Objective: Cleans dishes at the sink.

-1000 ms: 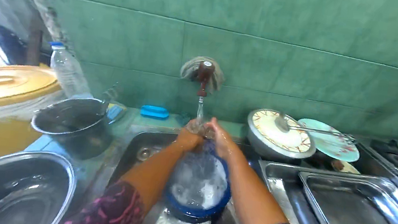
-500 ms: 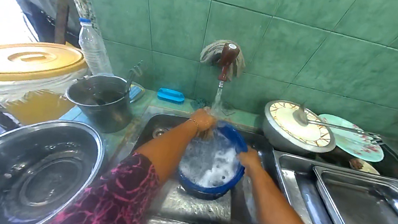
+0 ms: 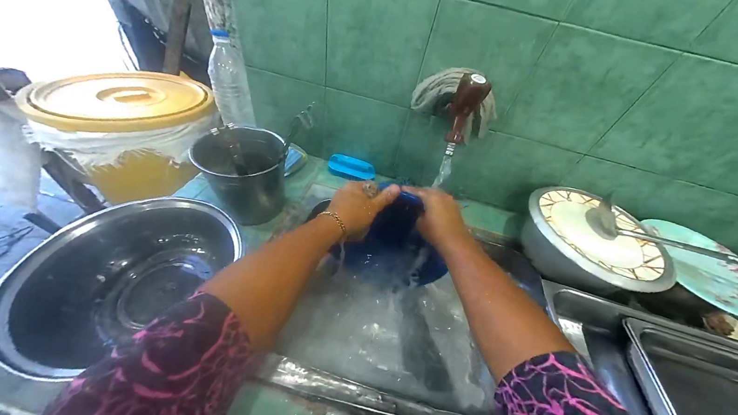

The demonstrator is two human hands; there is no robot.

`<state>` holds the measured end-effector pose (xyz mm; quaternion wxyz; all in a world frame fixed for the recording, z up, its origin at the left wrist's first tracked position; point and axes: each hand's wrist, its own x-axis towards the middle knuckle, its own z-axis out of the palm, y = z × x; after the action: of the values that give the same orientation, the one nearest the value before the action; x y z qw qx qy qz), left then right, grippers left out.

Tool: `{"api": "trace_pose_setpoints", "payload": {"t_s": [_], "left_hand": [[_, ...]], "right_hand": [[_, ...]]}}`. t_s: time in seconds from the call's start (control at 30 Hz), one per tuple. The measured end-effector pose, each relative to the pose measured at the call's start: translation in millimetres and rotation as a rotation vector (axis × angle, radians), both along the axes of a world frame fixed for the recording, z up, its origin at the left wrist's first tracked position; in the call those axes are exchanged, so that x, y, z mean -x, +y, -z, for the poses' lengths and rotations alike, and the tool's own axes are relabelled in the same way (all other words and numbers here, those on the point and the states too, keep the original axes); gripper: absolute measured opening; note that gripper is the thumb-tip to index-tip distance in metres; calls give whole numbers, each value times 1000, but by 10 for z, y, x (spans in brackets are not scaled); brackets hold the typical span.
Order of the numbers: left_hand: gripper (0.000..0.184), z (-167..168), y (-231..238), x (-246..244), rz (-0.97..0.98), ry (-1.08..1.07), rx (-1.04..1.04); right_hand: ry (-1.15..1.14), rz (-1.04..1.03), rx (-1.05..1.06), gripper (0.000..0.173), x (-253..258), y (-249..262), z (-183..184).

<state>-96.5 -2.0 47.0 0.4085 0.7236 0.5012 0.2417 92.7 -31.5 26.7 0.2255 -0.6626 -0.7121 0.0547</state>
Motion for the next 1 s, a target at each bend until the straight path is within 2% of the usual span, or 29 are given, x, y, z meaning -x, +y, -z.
{"api": "trace_pose_setpoints", "payload": {"t_s": [0.1, 0.23, 0.3, 0.37, 0.43, 0.53, 0.57, 0.67, 0.77, 0.83, 0.87, 0.93, 1.0], "left_hand": [[55, -57, 28, 112, -91, -46, -77], [46, -233, 32, 168, -154, -93, -216], [42, -179, 115, 203, -70, -89, -340], [33, -89, 173, 236, 150, 9, -387], [46, 19, 139, 173, 299, 166, -326], [37, 155, 22, 38, 220, 254, -265], [32, 190, -17, 14, 155, 196, -233], [22, 244, -116, -16, -44, -84, 8], [18, 214, -166, 1, -205, -273, 259], [25, 194, -118, 24, -266, -315, 365], [29, 160, -106, 28, -288, -301, 399], [34, 58, -114, 31, -282, -237, 428], [34, -60, -152, 32, -238, -165, 420]], "right_hand": [[-78, -82, -96, 64, -15, 0, -96], [-201, -106, -153, 58, -251, -112, -223], [-273, -65, -58, 57, -336, -166, -356], [-326, -54, 42, 56, -399, -170, -503], [-320, -104, 87, 49, -464, -100, -576], [-249, -135, 27, 28, -493, 66, -508], [-205, -59, -12, 25, -450, 84, -464], [149, 214, -35, 50, -263, 127, -318], [514, 326, 192, 39, -103, 247, -83], [696, 172, 363, 40, -38, 330, 102], [700, 42, 402, 39, -23, 347, 164], [494, -185, 314, 35, -52, 402, 245], [370, -257, 213, 33, -111, 430, 339]]}}
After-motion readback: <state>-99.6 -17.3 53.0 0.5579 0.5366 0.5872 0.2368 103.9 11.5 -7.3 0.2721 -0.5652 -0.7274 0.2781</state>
